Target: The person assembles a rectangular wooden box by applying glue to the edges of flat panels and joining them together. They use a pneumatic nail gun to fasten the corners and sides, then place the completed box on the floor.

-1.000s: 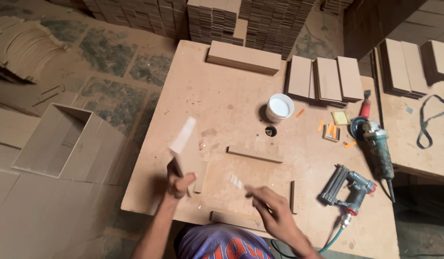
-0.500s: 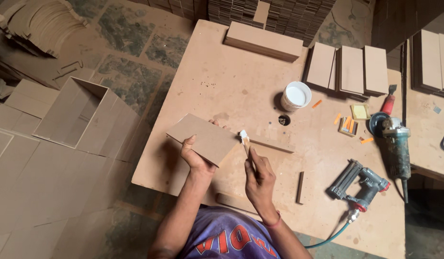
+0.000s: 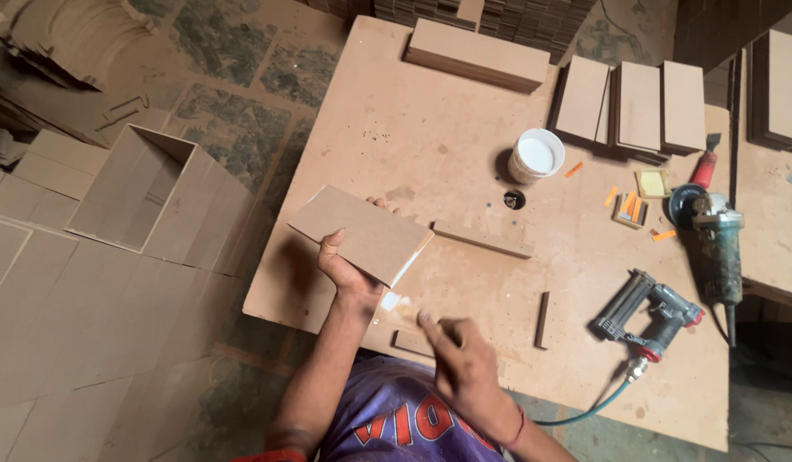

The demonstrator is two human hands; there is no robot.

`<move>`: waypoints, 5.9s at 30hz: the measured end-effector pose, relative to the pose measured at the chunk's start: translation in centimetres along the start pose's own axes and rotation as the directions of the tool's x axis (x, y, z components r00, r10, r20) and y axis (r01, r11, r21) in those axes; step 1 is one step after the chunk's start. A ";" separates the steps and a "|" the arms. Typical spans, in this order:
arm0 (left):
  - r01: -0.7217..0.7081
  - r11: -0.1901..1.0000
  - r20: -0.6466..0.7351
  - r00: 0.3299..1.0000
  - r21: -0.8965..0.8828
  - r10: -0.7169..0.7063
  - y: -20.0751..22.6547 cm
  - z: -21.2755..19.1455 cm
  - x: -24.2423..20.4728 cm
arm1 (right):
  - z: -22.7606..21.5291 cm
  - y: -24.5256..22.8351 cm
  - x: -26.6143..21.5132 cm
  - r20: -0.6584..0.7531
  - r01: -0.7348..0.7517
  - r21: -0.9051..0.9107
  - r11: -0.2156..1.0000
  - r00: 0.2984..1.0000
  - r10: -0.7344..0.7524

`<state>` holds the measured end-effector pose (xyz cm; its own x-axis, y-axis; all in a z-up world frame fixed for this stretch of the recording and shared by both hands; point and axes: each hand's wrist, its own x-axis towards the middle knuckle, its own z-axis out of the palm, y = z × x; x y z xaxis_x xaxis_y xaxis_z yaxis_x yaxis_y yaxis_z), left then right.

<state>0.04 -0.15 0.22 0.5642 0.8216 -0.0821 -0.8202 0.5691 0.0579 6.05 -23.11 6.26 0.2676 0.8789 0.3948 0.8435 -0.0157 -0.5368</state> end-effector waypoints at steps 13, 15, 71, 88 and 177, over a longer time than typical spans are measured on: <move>-0.008 0.997 -0.064 0.998 0.078 0.013 -0.6 1.6 -0.5 | -1.9 4.4 3.9 -0.169 -0.166 -0.054 0.985 0.973 0.155; 0.000 0.998 -0.039 0.999 0.069 0.003 -0.8 1.6 -0.4 | -1.7 4.5 3.9 -0.178 -0.198 -0.053 0.979 0.966 0.186; 0.130 0.323 0.085 0.815 0.937 -0.573 2.3 -5.0 -3.5 | 1.5 13.6 11.2 0.120 -0.508 0.716 0.479 0.765 0.633; 0.029 0.648 -0.189 0.966 0.761 0.179 6.9 -9.8 -5.1 | -2.1 42.9 18.4 0.184 -0.017 -0.832 0.554 0.934 0.306; -0.009 0.568 -0.317 0.822 0.823 0.473 -1.2 -10.7 -10.2 | -3.5 45.3 18.6 -0.085 -0.154 -0.638 0.754 0.988 0.130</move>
<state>-5.74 -9.63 -9.70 0.0456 0.9336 -0.3554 -0.3933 0.3438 0.8527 50.89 -9.12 -8.06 0.4138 0.8256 0.3836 0.8921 -0.4518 0.0102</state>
